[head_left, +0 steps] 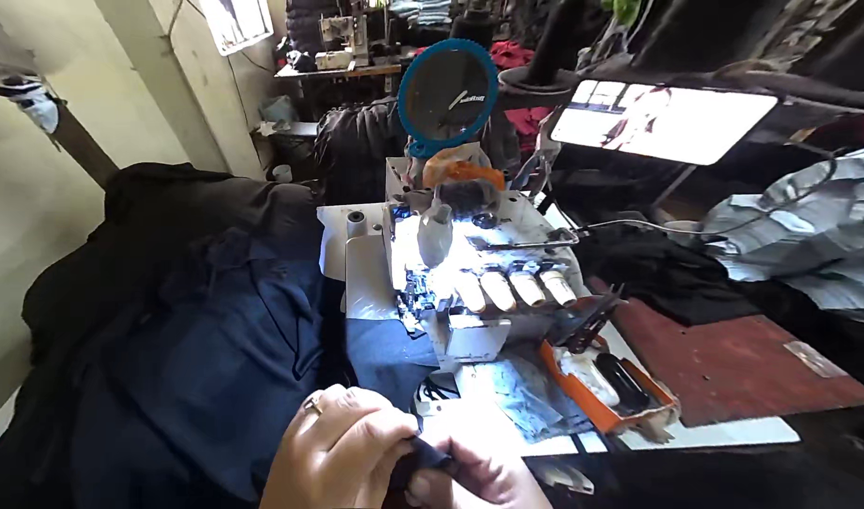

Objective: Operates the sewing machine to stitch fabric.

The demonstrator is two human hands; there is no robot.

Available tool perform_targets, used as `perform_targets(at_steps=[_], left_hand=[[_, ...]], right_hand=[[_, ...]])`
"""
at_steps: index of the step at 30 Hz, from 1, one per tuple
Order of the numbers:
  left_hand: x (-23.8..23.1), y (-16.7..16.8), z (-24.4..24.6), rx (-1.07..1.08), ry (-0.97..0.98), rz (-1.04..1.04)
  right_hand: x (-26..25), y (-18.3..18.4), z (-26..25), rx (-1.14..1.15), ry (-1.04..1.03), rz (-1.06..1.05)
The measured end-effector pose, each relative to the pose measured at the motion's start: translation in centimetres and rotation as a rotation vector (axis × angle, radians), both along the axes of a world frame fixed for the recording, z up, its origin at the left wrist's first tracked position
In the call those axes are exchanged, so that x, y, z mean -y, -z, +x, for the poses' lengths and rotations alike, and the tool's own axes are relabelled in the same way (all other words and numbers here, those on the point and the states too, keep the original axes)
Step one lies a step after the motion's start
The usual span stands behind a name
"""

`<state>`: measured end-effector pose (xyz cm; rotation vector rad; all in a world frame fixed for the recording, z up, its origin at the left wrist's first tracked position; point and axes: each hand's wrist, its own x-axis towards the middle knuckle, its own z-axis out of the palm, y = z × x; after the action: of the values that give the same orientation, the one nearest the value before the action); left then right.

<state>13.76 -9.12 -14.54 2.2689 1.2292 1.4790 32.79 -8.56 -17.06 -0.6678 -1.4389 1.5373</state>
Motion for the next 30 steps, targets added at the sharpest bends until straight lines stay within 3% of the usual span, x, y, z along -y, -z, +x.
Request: perform_targets(at_steps=[2,4,6,8,17,24,30], left_hand=[[-1.7,0.6,0.0,-0.154,-0.14,0.072],[-4.7,2.1,0.3,-0.195,-0.2,0.06],[-7.3,3.7,0.8,-0.164,-0.224,-0.056],[-8.8,4.9,1.2,-0.095,-0.187,-0.193],[-7.2,5.9,1.1,-0.071,-0.166,-0.232],[-7.8,5.6,1.9,-0.126,-0.251,-0.212],[-6.2,5.3,3.4,-0.446,-0.392,0.04]], right_hand=[[-0.6,0.4,-0.6,0.091,0.129,0.044],[-2.4,1.8,-1.2,0.322,0.373,0.195],[-4.4,3.9,-1.4,0.582,0.586,0.333],[-5.1,4.8,-1.1,0.673,0.648,0.339],[-3.8,5.3,0.5,0.589,0.502,0.216],[-3.8,6.1,0.2,0.488,0.509,0.108],[-4.0,6.5,-0.7,0.294,0.548,-0.058]])
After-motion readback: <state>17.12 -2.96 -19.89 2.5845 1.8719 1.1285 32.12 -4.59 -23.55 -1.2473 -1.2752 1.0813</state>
